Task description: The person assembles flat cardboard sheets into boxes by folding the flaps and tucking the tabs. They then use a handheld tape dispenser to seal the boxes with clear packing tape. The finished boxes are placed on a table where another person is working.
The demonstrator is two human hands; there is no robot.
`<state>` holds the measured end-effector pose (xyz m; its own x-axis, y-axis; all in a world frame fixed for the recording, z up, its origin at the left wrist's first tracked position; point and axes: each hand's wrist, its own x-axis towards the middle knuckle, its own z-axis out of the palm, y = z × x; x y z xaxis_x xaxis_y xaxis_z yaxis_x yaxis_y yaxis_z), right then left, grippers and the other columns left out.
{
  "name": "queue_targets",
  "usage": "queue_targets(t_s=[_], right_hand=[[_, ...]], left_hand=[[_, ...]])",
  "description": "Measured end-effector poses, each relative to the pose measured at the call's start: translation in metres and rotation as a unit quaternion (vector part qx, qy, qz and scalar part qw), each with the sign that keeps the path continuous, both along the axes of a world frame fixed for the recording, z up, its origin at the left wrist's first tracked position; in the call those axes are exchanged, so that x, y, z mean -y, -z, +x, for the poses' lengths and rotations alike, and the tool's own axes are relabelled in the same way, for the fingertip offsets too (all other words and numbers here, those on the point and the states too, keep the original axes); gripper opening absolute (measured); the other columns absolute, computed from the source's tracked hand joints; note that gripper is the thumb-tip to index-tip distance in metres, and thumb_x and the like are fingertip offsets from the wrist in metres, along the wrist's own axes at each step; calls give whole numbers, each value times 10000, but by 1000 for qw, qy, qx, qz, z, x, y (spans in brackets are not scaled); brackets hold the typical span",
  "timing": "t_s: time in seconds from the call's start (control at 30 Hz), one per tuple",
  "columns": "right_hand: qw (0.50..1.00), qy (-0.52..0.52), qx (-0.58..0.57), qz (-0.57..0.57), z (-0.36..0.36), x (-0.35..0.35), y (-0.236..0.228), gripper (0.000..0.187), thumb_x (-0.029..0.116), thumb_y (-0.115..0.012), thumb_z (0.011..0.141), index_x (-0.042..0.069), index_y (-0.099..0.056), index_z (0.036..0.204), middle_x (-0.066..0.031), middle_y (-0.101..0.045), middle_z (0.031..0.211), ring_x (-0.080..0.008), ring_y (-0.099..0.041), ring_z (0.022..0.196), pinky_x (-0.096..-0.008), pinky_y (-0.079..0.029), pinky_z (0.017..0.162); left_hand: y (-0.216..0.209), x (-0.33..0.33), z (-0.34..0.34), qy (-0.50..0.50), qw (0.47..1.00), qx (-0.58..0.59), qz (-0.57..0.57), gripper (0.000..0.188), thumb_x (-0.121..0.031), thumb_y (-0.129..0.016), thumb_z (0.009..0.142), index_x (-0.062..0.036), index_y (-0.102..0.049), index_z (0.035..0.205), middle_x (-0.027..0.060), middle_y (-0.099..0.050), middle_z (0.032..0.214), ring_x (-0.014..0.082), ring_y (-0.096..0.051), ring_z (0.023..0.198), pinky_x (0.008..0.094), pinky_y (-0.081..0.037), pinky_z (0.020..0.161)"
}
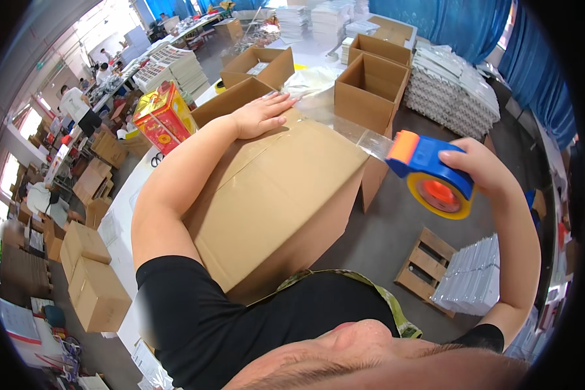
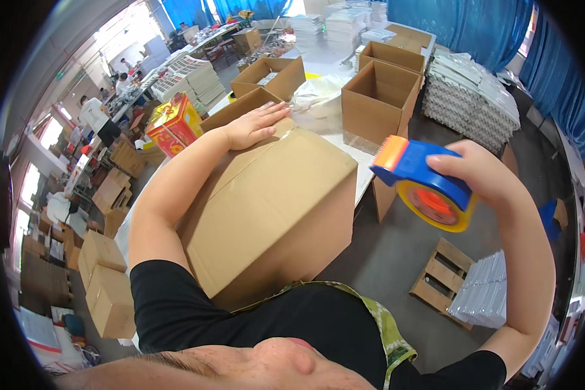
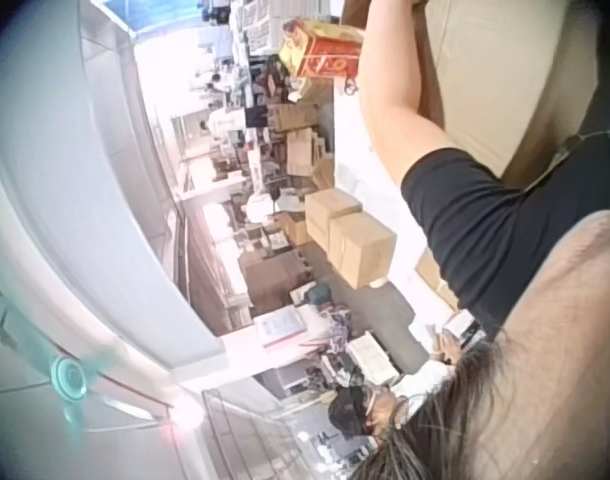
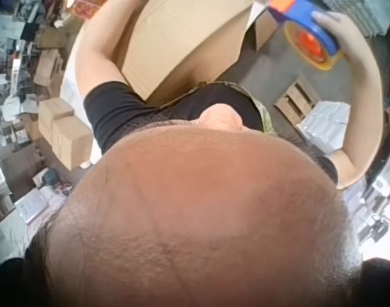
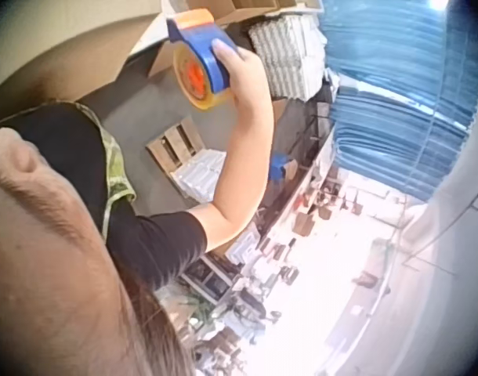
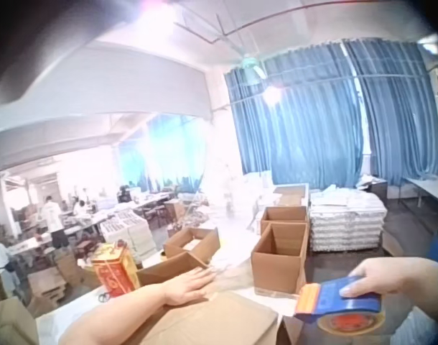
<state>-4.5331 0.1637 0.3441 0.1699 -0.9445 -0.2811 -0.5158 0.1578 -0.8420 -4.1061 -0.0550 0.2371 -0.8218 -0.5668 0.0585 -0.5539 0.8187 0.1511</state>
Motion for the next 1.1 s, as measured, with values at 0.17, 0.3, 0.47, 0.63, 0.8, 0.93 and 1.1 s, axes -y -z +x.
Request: queue_targets(t_s=[0.17,0.3,0.47,0.63,0.8,0.93,1.1], right_hand=[[1000,18,-11,-2,-21,-23,39,419,372,-680,810,-32,-667,920,-40,-646,794,-90,-571,698,-249,-465,664],[999,26,41,9,-16,-22,69,405,365,-671,820,-29,-662,915,-35,-639,794,-93,-559,688,-254,-458,655],[999,10,8,41,-11,-4,88,474,400,-690,801,-36,-676,985,-99,-673,871,-149,-621,756,-285,-489,705],[998,-9,-50,26,-8,7,86,571,471,-669,774,-55,-692,996,-173,-696,940,-228,-670,826,-322,-503,755],[946,-124,-290,-74,23,41,48,603,536,-627,753,-49,-697,882,-187,-693,839,-254,-666,733,-351,-515,670],[782,-226,-573,-90,79,44,29,395,410,-674,698,90,-736,922,-110,-704,894,-242,-678,800,-365,-530,694],[875,-67,-468,-104,45,65,48,402,426,-664,722,77,-729,910,-120,-701,912,-259,-680,804,-376,-524,703]], left_hand=[[-1,8,-8,12,1000,19,3,611,-510,-327,981,-179,-288,1493,153,-236,1545,358,-169,1435,459,-154,1163],[-19,4,-19,11,999,-4,53,559,-515,-347,976,-152,-473,1383,154,-431,1424,337,-346,1350,473,-242,1124],[-52,-57,-119,38,982,131,-129,484,-389,-475,942,-55,-542,1287,171,-543,1294,345,-441,1268,447,-351,1052],[-34,-113,-153,198,979,-51,23,420,-223,-452,944,-45,-476,1324,179,-554,1165,342,-529,1082,431,-428,924],[-34,-107,-153,221,974,-54,16,297,-159,-446,934,-61,-546,1195,160,-550,1015,349,-537,992,428,-443,872],[-33,-100,-153,240,968,-49,46,208,-193,-459,925,-75,-615,997,147,-551,977,348,-528,965,434,-439,823],[-26,-104,-169,131,987,-79,55,286,-212,-419,933,-55,-650,869,169,-580,868,364,-553,879,441,-441,799]])
